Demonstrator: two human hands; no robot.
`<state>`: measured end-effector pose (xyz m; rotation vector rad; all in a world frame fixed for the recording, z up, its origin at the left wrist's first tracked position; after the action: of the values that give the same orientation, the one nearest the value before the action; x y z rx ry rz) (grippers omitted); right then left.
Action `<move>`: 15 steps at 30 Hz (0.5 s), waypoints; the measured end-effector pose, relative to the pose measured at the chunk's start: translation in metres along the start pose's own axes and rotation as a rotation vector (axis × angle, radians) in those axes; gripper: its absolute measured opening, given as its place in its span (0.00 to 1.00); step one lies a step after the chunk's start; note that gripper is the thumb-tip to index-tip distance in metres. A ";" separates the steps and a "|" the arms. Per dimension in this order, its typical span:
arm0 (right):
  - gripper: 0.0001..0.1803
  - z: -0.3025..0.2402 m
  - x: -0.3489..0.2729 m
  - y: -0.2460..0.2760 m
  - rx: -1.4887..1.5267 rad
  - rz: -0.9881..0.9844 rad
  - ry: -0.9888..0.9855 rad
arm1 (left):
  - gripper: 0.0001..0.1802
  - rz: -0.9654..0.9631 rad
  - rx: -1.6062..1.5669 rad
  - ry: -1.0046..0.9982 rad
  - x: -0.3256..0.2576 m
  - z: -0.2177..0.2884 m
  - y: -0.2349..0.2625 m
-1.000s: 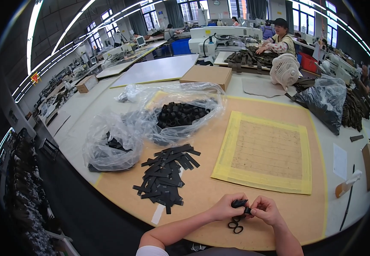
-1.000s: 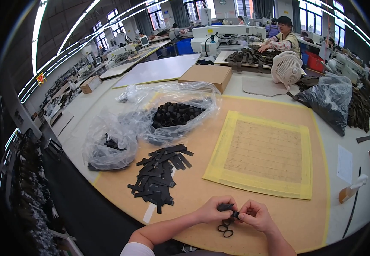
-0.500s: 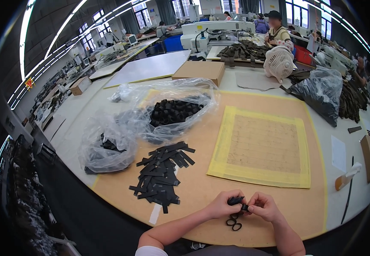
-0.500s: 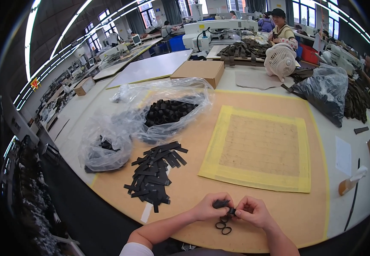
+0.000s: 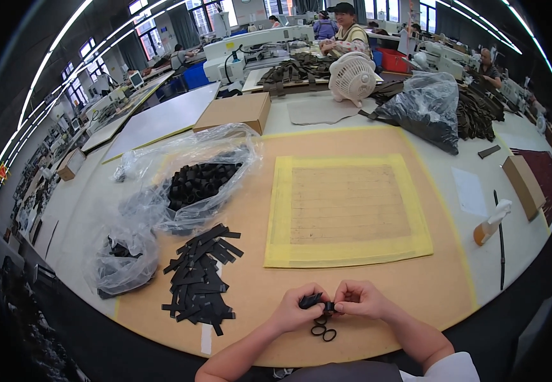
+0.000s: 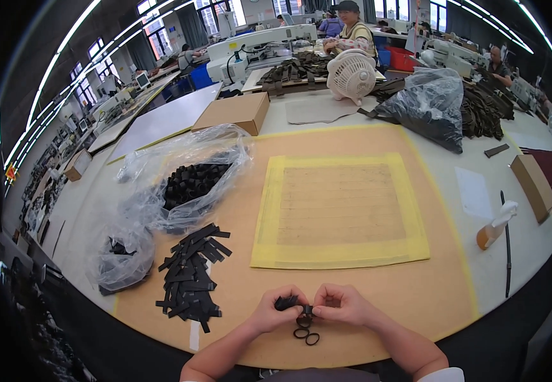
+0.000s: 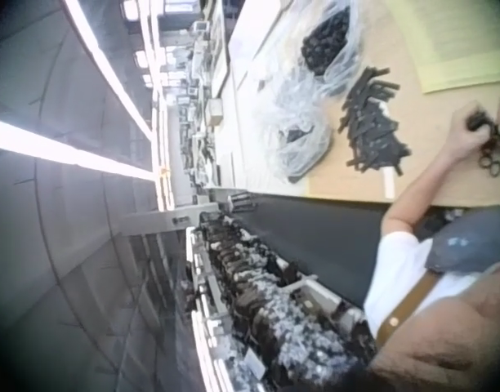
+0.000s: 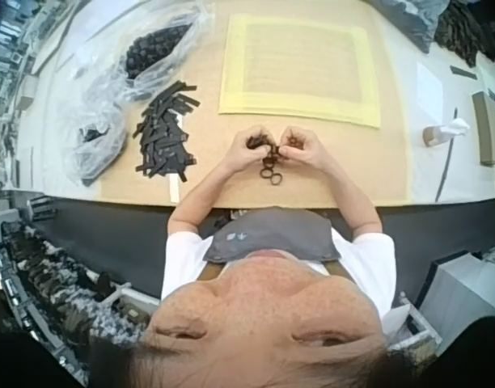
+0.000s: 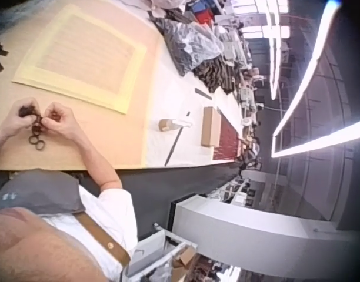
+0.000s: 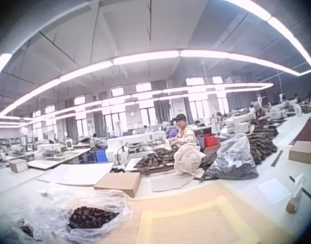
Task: Assembling small black leather strips by threading them through rings and stacking them on a template board.
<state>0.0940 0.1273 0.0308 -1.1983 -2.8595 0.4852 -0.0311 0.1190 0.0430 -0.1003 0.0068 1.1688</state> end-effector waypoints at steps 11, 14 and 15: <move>0.07 0.007 0.002 0.001 0.048 -0.009 0.002 | 0.06 0.022 0.022 0.010 -0.001 -0.001 0.003; 0.07 0.009 0.005 0.003 0.083 0.004 -0.042 | 0.07 0.018 -0.029 0.027 0.003 -0.004 0.004; 0.07 0.008 0.005 0.004 0.094 0.033 -0.063 | 0.06 0.026 -0.020 0.036 0.004 -0.007 0.006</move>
<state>0.0922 0.1314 0.0212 -1.2388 -2.8358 0.6629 -0.0350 0.1241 0.0359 -0.1394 0.0284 1.1931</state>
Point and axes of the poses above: each hand's wrist, its own x-axis towards the middle knuckle, its own y-axis out of the back of the hand, z = x × y, the point moved 9 cm from there along x, towards the middle knuckle, and after that the axes turned 2 degrees about -x, right-handed, at the moved point
